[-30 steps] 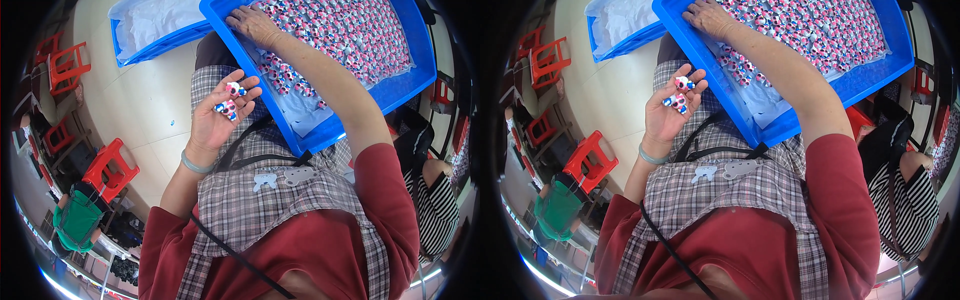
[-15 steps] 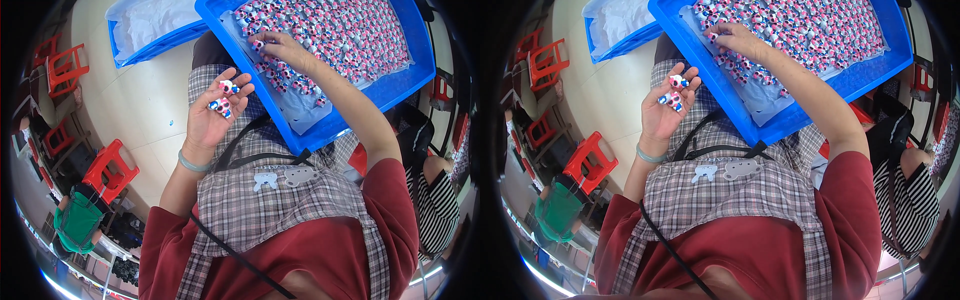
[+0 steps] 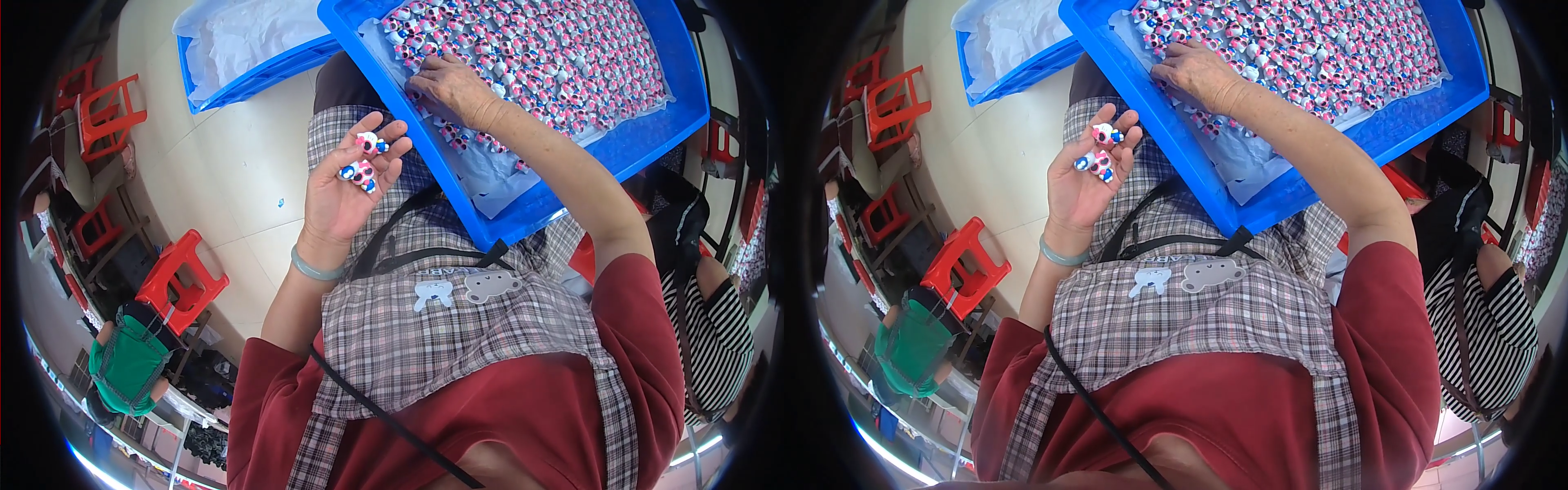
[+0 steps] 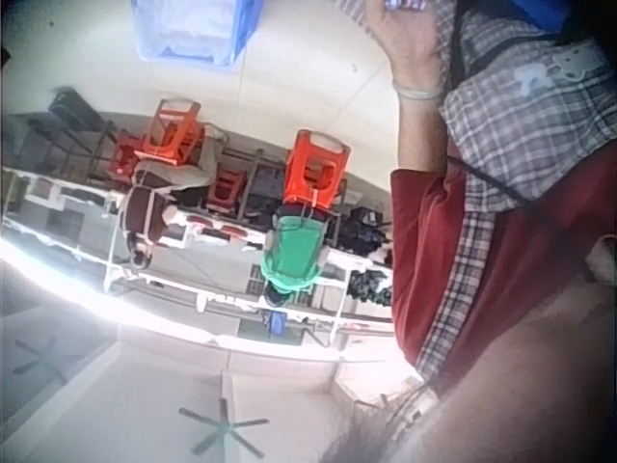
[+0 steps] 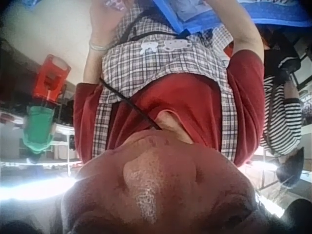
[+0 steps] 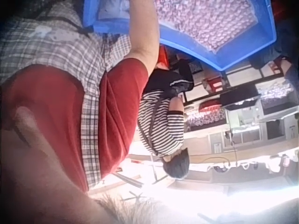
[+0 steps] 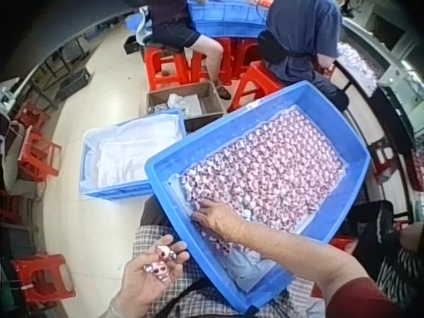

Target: The person sorts small toys into containers by hand, inspecting each one before placing it into a blue tray.

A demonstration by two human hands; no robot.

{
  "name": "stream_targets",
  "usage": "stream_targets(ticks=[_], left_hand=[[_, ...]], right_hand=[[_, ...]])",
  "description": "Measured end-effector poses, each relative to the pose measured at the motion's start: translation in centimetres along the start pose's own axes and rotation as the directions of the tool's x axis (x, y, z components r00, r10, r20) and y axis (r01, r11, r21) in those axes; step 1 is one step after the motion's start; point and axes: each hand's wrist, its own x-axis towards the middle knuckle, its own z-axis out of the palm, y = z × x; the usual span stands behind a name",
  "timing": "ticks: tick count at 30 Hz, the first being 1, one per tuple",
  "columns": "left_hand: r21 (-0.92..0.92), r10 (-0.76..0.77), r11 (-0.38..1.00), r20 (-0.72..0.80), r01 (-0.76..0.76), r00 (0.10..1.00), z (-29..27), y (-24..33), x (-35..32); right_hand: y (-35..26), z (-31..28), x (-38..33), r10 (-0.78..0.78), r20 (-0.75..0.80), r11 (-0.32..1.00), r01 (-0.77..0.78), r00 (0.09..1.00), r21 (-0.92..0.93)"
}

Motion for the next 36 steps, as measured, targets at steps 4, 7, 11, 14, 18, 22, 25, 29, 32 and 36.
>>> stream_targets(ticks=[4, 7, 11, 14, 18, 22, 25, 29, 32, 36], left_hand=[[0.0, 0.0, 1.0, 0.001, 0.0, 1.0, -0.1, 0.0, 0.1], [-0.005, 0.0, 1.0, 0.007, 0.0, 1.0, 0.0, -0.1, 0.2], [-0.063, -0.009, 0.998, 0.064, 0.014, 0.998, 0.3, -0.1, 0.1], [-0.077, 0.012, 0.997, 0.141, -0.001, 0.99, 1.4, -0.2, 0.1], [0.021, 0.022, 0.999, 0.178, -0.026, 0.984, 2.0, -0.2, 0.1], [0.047, 0.019, 0.999, 0.136, -0.025, 0.991, 1.8, -0.6, -0.2], [0.082, 0.011, 0.996, 0.122, -0.021, 0.992, 1.9, -0.5, -0.3], [0.192, 0.028, 0.98, 0.138, -0.055, 0.99, 2.9, -0.8, -0.4], [0.195, 0.003, 0.98, 0.194, -0.041, 0.981, 2.6, -0.8, -0.2], [0.135, 0.025, 0.99, 0.157, -0.047, 0.987, 2.8, -0.4, -0.6]], right_hand=[[0.7, 0.6, -0.1, -0.009, 0.002, 1.0, 0.009, 1.0, -0.006], [1.1, 1.2, -0.2, -0.027, 0.067, 1.0, 0.027, 0.997, 0.004], [1.7, 1.7, -0.2, -0.066, -0.045, 0.998, 0.066, 0.997, -0.003], [1.5, 0.7, -0.3, -0.077, -0.078, 0.997, 0.079, 0.994, 0.024], [-1.6, -3.6, -0.1, 0.086, -0.31, 0.951, 0.014, 0.947, 0.308], [-6.6, -8.4, 1.1, 0.169, -0.319, 0.854, 0.023, 0.932, 0.52], [-8.6, -8.9, 1.0, 0.075, -0.269, 0.876, 0.066, 0.96, 0.478], [-8.8, -8.5, 0.9, 0.128, -0.189, 0.891, -0.029, 0.974, 0.453], [-7.8, -9.0, 1.1, 0.196, -0.168, 0.83, -0.072, 0.966, 0.553], [-3.1, -9.4, 2.1, 0.395, -0.257, 0.823, -0.215, 0.882, 0.526]])
